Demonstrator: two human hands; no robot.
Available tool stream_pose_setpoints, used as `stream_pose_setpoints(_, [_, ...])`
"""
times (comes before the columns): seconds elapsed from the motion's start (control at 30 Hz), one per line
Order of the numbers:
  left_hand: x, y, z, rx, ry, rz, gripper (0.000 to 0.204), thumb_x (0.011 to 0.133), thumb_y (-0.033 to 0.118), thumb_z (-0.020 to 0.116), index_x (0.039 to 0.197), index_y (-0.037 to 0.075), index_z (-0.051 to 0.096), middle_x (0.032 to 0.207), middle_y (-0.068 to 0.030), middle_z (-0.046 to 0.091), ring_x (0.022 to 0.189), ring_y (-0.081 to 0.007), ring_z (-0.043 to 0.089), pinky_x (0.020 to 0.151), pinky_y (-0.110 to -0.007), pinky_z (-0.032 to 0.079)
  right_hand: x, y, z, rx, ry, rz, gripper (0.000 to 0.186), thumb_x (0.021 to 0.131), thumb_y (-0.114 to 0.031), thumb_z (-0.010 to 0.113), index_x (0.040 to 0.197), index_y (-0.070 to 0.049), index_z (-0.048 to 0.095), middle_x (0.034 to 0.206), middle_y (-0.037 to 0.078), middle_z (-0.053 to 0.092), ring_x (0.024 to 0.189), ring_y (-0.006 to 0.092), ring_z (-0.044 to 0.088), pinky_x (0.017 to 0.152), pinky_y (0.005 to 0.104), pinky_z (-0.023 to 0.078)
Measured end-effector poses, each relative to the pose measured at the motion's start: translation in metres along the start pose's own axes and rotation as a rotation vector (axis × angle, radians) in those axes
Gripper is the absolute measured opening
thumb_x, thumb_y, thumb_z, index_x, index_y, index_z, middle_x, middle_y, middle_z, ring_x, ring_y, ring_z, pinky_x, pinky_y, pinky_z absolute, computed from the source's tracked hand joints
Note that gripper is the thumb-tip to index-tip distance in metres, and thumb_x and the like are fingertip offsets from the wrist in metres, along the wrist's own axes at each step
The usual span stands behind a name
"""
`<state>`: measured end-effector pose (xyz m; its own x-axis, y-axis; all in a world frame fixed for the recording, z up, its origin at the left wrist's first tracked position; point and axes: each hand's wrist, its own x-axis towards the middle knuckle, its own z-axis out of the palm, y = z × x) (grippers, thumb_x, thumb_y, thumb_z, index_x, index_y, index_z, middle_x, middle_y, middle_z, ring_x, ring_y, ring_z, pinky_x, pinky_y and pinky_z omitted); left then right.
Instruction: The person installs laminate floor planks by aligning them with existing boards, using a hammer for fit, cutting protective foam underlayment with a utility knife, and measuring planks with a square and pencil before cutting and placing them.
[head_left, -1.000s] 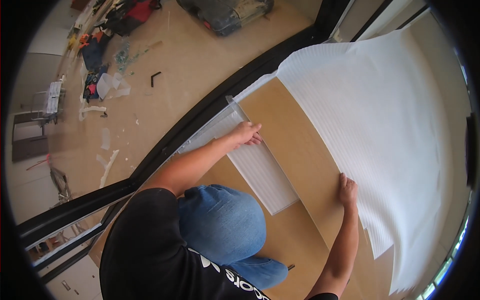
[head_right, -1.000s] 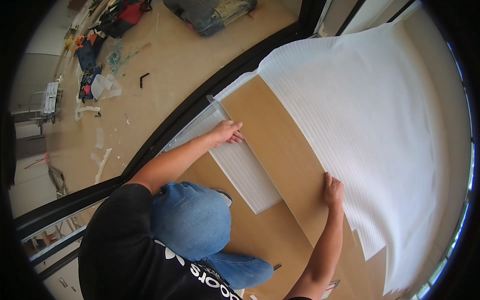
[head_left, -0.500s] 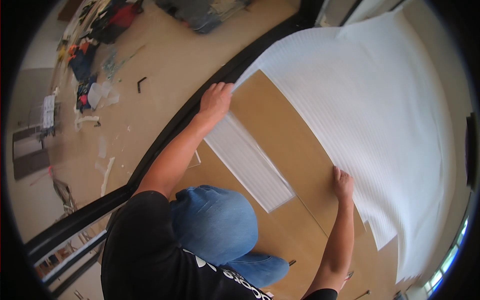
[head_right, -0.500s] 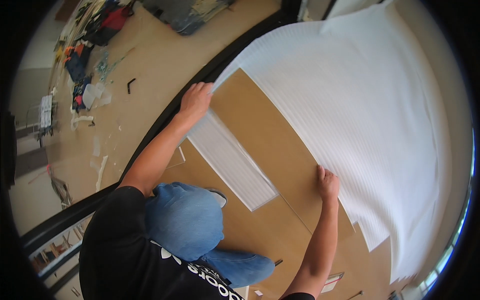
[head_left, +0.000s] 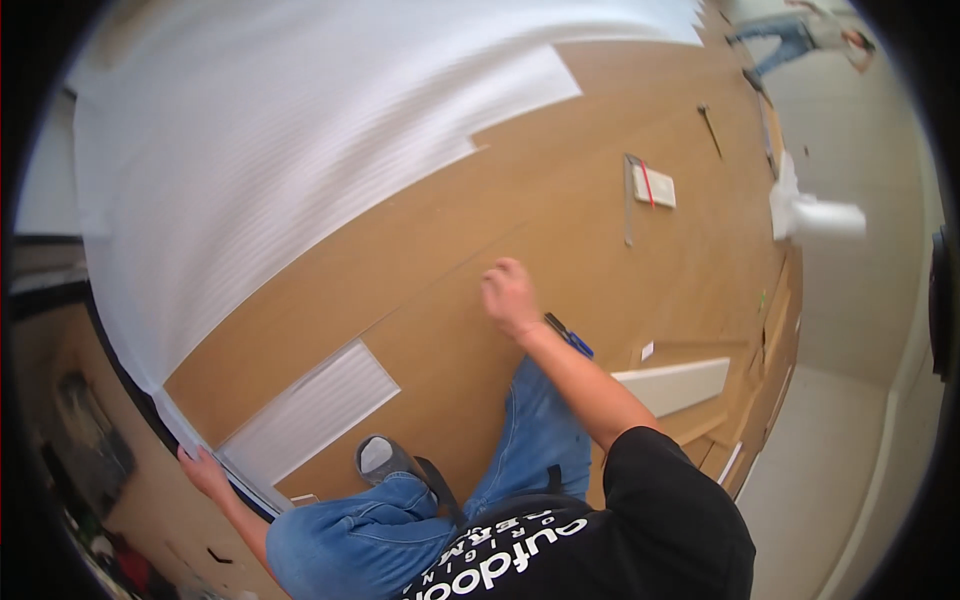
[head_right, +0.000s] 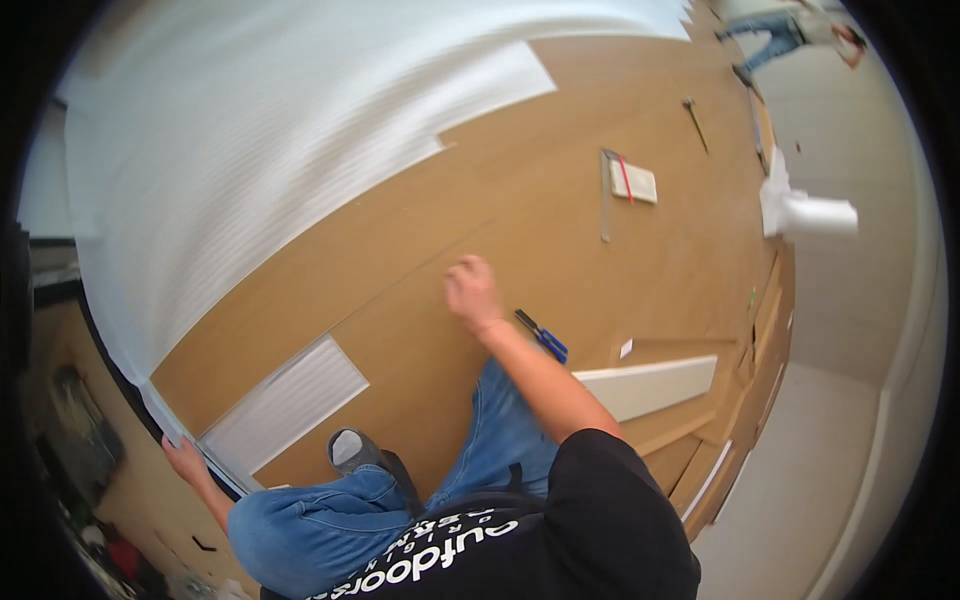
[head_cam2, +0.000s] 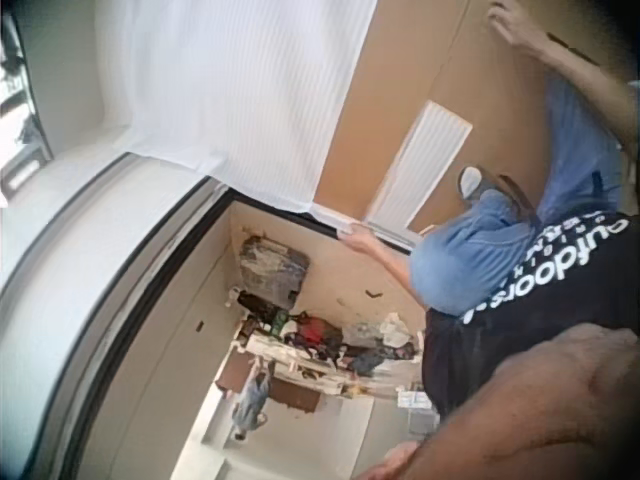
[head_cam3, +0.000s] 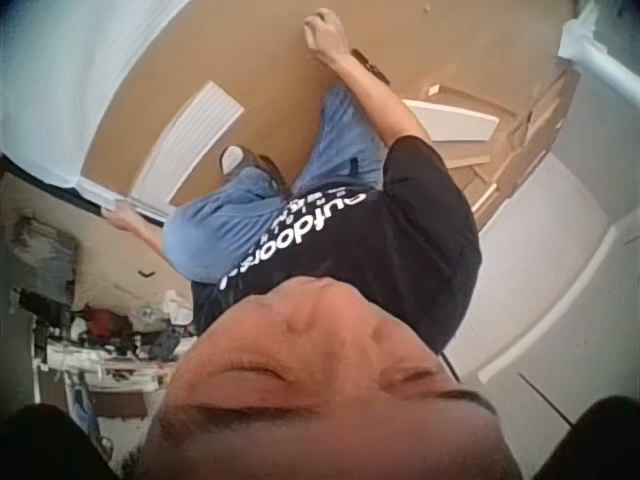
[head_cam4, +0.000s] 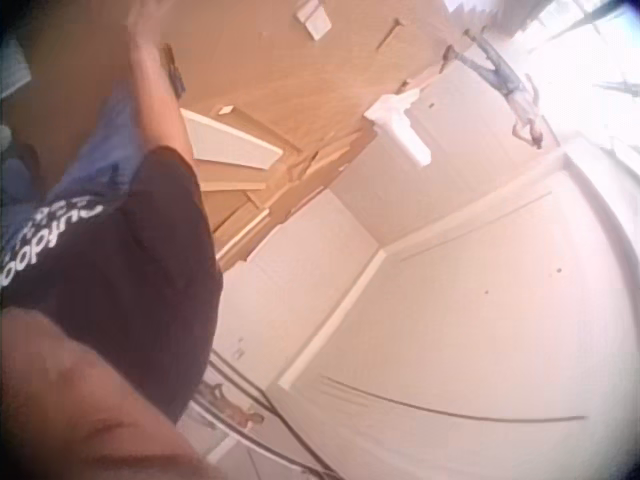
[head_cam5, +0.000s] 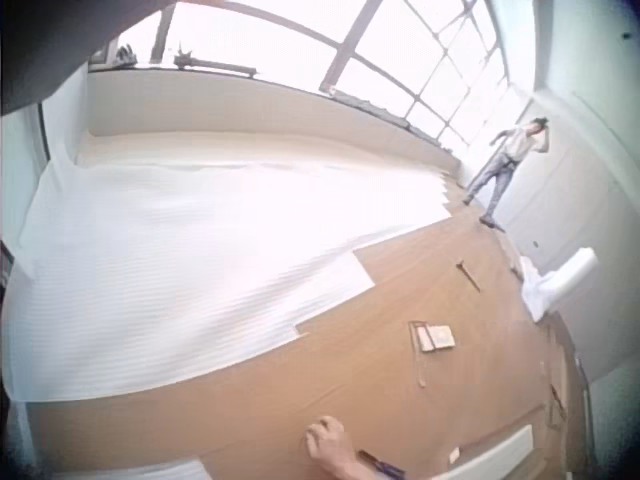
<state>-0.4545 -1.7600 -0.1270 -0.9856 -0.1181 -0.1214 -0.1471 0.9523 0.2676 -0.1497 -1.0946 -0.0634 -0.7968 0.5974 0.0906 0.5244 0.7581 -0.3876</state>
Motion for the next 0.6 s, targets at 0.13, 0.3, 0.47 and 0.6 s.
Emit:
stream_pose_setpoints(0.13, [0.000,0.007,-0.002,0.131,-0.127,0.057,0.062,0.092,0.016,0.072,0.145,-0.004,0.047,0.138,-0.0267,0.059,0.127,-0.0400,0.056,0.108,-0.045,0.044,-0.133,0.171,-0.065,-0.206,0.070,0.448,0.029,0.090,-0.016,0.064,0.113,0.002,0.066,0.122,0.025,0.060,0.119,0.0406,0.055,0.105,0.0458,0.047])
stream_pose_setpoints(0.3, [-0.046,0.064,-0.041,0.137,-0.241,0.149,0.066,0.090,0.014,0.074,0.148,-0.001,0.046,0.125,-0.0228,0.064,0.114,-0.0363,0.062,0.103,-0.044,0.048,-0.218,0.251,-0.125,-0.120,-0.157,0.954,0.044,0.090,-0.029,0.073,0.123,-0.001,0.064,0.126,0.022,0.063,0.118,0.0359,0.061,0.101,0.0442,0.050])
stream_pose_setpoints(0.47, [-0.085,0.016,-0.100,-0.080,-0.329,0.103,0.064,0.091,0.018,0.074,0.148,0.005,0.048,0.115,-0.0191,0.070,0.105,-0.0290,0.067,0.095,-0.042,0.053,-0.171,0.197,-0.102,-0.037,-0.261,0.301,0.041,0.086,-0.031,0.077,0.116,-0.005,0.068,0.113,0.021,0.067,0.110,0.0402,0.063,0.097,0.0480,0.052])
stream_pose_setpoints(0.6, [-0.125,0.067,-0.102,-0.233,-0.496,0.161,0.064,0.091,0.018,0.074,0.146,0.000,0.047,0.116,-0.0233,0.071,0.106,-0.0326,0.069,0.095,-0.042,0.055,-0.188,0.208,-0.089,0.017,-0.284,0.385,0.034,0.081,-0.029,0.075,0.098,0.000,0.068,0.100,0.025,0.068,0.095,0.0443,0.065,0.086,0.0513,0.052])
